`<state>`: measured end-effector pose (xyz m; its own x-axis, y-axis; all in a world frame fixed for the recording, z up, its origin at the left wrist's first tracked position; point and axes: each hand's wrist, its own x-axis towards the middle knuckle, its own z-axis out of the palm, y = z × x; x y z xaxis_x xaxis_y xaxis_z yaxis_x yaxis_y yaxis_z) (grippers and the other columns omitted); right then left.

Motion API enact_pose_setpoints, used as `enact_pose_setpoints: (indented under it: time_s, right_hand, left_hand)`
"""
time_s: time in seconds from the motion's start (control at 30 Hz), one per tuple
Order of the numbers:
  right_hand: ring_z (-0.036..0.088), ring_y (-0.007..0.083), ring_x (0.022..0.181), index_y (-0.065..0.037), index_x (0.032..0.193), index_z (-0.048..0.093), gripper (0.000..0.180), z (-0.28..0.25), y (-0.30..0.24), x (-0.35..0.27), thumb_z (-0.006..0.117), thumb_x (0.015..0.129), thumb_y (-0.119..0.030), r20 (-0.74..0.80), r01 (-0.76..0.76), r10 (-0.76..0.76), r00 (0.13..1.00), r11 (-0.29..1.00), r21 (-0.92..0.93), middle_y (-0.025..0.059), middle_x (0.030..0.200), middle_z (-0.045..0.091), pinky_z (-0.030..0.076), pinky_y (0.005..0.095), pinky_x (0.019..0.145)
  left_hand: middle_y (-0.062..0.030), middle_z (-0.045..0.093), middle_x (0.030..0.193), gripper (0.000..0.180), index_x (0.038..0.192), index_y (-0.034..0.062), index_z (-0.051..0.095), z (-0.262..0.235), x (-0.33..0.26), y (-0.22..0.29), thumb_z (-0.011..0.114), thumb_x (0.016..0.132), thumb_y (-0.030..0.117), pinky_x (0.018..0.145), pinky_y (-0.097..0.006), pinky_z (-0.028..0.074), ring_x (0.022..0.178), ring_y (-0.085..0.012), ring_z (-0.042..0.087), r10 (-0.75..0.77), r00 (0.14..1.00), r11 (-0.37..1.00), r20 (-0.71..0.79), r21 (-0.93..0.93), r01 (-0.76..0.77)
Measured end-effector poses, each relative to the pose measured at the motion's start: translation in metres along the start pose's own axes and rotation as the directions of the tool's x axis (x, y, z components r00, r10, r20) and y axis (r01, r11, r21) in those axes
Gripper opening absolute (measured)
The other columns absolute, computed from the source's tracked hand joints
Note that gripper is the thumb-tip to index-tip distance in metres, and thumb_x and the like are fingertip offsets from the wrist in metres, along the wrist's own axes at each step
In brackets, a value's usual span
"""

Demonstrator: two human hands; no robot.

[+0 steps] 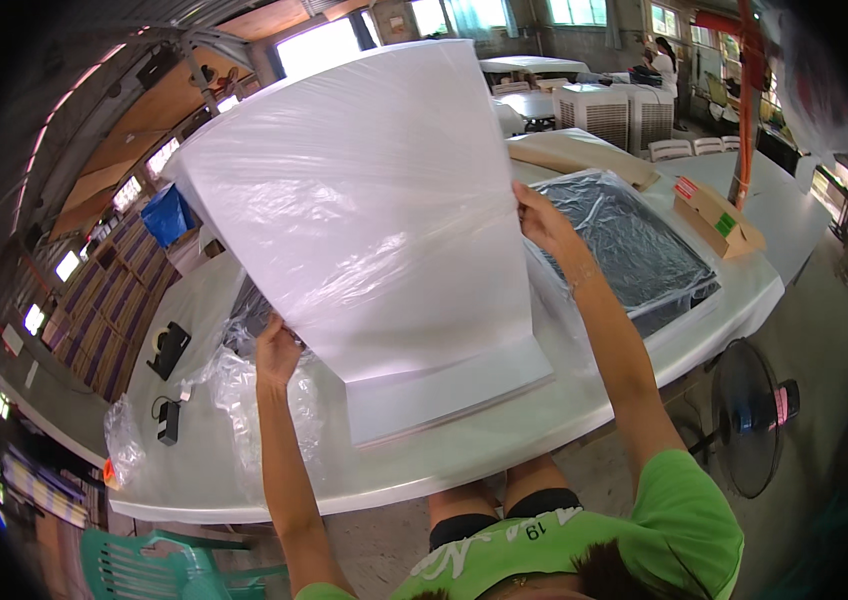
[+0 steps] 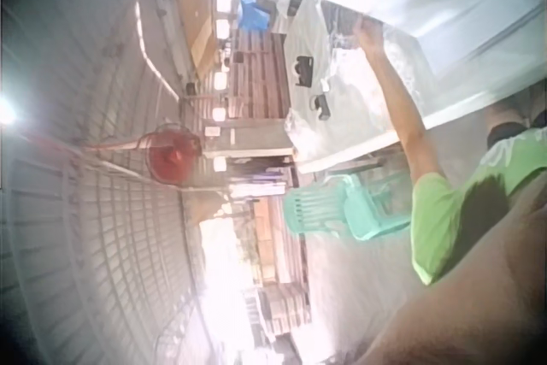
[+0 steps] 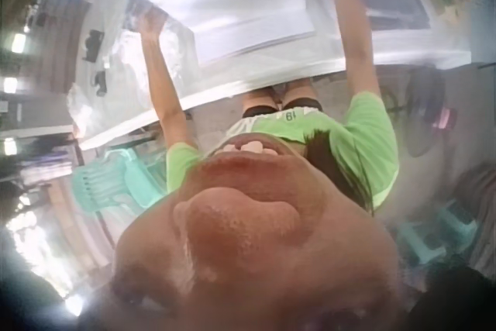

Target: The person wraps black and white panels in clear plastic sheeting by hand, smoothing the plastic over the surfaces and folding the edges.

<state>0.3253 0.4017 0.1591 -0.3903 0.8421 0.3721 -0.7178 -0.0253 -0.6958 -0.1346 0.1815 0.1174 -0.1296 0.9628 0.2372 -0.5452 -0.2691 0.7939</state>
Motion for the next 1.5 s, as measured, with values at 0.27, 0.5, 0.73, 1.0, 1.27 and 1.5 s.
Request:
enact_pose_setpoints:
  time_s: [0.27,0.5,0.73,1.0,1.27,1.5]
  right_hand:
    - [0.048,0.0171,0.106,-0.011,0.127,0.045,0.06,0.058,0.021,-0.062,0.059,0.071,0.006,0.128,0.452,-0.455,0.881,0.734,-0.506,0.0032,0.125,0.042,0.043,0.0292,0.09]
    - [0.049,0.0146,0.088,-0.012,0.12,0.055,0.053,0.065,0.013,-0.071,0.064,0.069,0.003,0.145,0.353,-0.485,0.863,0.371,-0.859,0.0031,0.113,0.048,0.045,0.0258,0.079]
    - [0.053,0.0188,0.065,-0.007,0.102,0.062,0.035,0.038,0.039,-0.158,0.071,0.069,-0.006,-0.097,0.048,-0.457,0.884,0.295,-0.954,0.0082,0.079,0.061,0.043,0.0312,0.061]
    - [0.057,0.0339,0.073,-0.004,0.083,0.052,0.017,-0.005,0.091,-0.261,0.054,0.07,0.007,-0.158,-0.231,-0.345,0.925,-0.182,-0.956,0.0113,0.078,0.058,0.042,0.0415,0.062]
    - [0.052,0.0339,0.09,-0.004,0.089,0.047,0.03,-0.004,0.085,-0.312,0.05,0.067,0.016,-0.082,-0.146,-0.242,0.967,-0.258,-0.955,0.0122,0.101,0.048,0.043,0.0425,0.071]
    - [0.051,0.0366,0.098,-0.001,0.091,0.047,0.031,0.007,0.076,-0.381,0.051,0.066,0.018,-0.13,-0.14,-0.062,0.99,-0.178,-0.974,0.0179,0.107,0.046,0.045,0.0414,0.077]
  left_hand:
    - [-0.0001,0.043,0.13,0.063,0.14,0.014,0.041,0.092,-0.035,-0.031,0.051,0.08,-0.005,0.092,-0.027,0.036,0.099,-0.0111,0.049,0.646,0.763,0.496,0.005,0.757,-0.425]
    - [-0.0011,0.05,0.112,0.053,0.133,0.008,0.048,0.095,-0.058,-0.017,0.051,0.082,-0.01,0.082,-0.02,0.04,0.096,-0.0078,0.051,0.611,0.791,0.492,0.019,0.774,-0.398]
    - [0.0002,0.056,0.091,0.018,0.107,0.0012,0.057,0.085,-0.123,-0.063,0.055,0.089,0.002,0.07,-0.018,0.04,0.079,-0.006,0.049,0.438,0.881,0.532,-0.18,0.842,-0.092]
    - [0.0001,0.054,0.072,0.021,0.09,0.0006,0.061,0.055,-0.198,-0.12,0.052,0.074,-0.008,0.057,-0.022,0.037,0.06,-0.0086,0.041,0.359,0.885,0.277,-0.295,0.94,0.201]
    - [-0.0092,0.061,0.08,0.03,0.088,0.0003,0.065,0.041,-0.246,-0.143,0.05,0.065,-0.011,0.067,-0.033,0.048,0.074,-0.0228,0.058,0.511,0.859,-0.116,0.039,0.993,0.024]
    - [-0.0097,0.058,0.078,0.037,0.088,-0.0009,0.065,0.038,-0.308,-0.137,0.047,0.058,-0.012,0.067,-0.032,0.05,0.073,-0.0247,0.06,0.358,0.933,-0.044,-0.027,0.998,0.046]
